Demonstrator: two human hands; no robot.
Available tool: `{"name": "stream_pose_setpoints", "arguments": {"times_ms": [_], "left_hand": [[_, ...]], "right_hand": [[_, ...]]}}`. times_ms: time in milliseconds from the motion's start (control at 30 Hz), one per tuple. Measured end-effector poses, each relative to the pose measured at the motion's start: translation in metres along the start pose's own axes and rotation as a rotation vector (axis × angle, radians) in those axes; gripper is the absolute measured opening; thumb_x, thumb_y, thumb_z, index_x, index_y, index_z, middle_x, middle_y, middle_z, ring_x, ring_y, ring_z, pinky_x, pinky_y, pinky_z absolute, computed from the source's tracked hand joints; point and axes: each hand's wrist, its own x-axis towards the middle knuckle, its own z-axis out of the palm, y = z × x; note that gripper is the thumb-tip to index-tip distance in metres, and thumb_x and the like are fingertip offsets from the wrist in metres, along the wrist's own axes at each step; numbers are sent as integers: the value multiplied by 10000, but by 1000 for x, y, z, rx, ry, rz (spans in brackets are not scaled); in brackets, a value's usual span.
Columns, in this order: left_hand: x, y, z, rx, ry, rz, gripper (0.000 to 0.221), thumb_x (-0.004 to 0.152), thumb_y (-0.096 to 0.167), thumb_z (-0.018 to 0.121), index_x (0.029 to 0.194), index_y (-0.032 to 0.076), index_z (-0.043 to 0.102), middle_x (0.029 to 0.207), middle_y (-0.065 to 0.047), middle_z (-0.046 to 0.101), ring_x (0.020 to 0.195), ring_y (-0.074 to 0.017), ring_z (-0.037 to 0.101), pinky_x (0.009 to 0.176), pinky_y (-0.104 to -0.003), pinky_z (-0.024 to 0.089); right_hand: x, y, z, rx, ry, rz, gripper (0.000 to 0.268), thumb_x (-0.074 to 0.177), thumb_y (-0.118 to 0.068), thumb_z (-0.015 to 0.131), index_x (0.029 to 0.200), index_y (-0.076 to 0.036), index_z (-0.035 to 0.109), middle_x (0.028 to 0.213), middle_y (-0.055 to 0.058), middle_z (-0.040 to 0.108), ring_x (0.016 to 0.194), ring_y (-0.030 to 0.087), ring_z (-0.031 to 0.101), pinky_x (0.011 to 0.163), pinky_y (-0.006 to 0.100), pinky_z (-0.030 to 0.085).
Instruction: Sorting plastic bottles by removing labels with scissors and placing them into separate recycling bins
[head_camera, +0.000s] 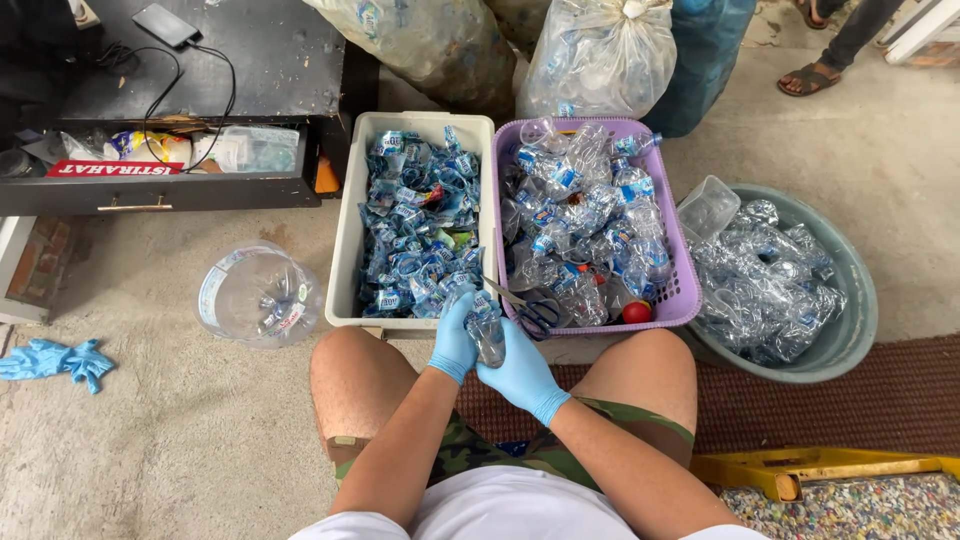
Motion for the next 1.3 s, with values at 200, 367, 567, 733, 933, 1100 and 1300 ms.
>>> {"name": "stream_pose_setpoints", "arguments": {"times_ms": [200, 367, 567, 733, 933, 1100, 1300], "left_hand": [[21, 27, -12, 104, 127, 117, 352, 928, 152, 744, 1248, 89, 612, 1113, -197, 737, 1022, -373, 725, 929, -535, 589], [35, 31, -43, 134, 172, 125, 428, 911, 176, 771, 1307, 106, 624, 1225, -153, 708, 1086, -321, 696, 964, -484, 568], [2, 46, -3, 191, 96, 40, 355, 969, 258, 689, 1296, 124, 653, 1180, -175, 723, 1090, -312, 678, 1042, -462, 481], [28, 33, -38, 123, -21, 40, 412, 975, 270, 676, 1341, 91, 615, 1117, -200, 696, 1007, -339, 686, 936, -485, 564], [17, 45, -20, 117, -44, 50, 445, 974, 340, 677, 1322, 74, 599, 1087, -174, 682, 972, -328, 685, 931, -486, 560], [21, 54, -22, 95, -16, 87, 459, 980, 363, 656, 1359, 105, 624, 1157, -176, 704, 1033, -330, 699, 1020, -461, 517], [6, 57, -7, 34, -103, 132, 542, 973, 365, 681, 1390, 48, 543, 1130, -219, 656, 982, -370, 671, 959, -522, 562]], "right_hand": [[5, 28, -26, -174, 173, -242, 569, 889, -415, 733, 1331, -81, 605, 1144, 137, 652, 1105, 318, 639, 959, 474, 526], [62, 105, -40, -563, 432, -377, 381, 892, -315, 722, 1241, -171, 674, 1068, 40, 654, 1041, 287, 645, 853, 430, 531], [82, 133, -32, -660, 207, -116, 443, 930, -314, 677, 1349, -184, 614, 1185, 71, 692, 1138, 308, 641, 1003, 490, 475], [77, 121, -35, -654, 82, -15, 500, 978, -253, 629, 1458, -165, 522, 1263, 119, 700, 1193, 332, 642, 1065, 525, 431], [33, 53, -48, 9, -23, 14, 562, 989, -98, 602, 1528, -99, 443, 1300, 248, 649, 1227, 427, 618, 1037, 560, 479], [20, 68, -31, 743, -432, 18, 239, 1004, -50, 549, 1238, -2, 560, 921, 63, 637, 792, 130, 535, 723, 300, 474], [22, 72, -30, 783, -537, 68, 129, 1046, -130, 551, 1102, -38, 623, 848, 135, 672, 692, 183, 560, 652, 316, 460]]}}
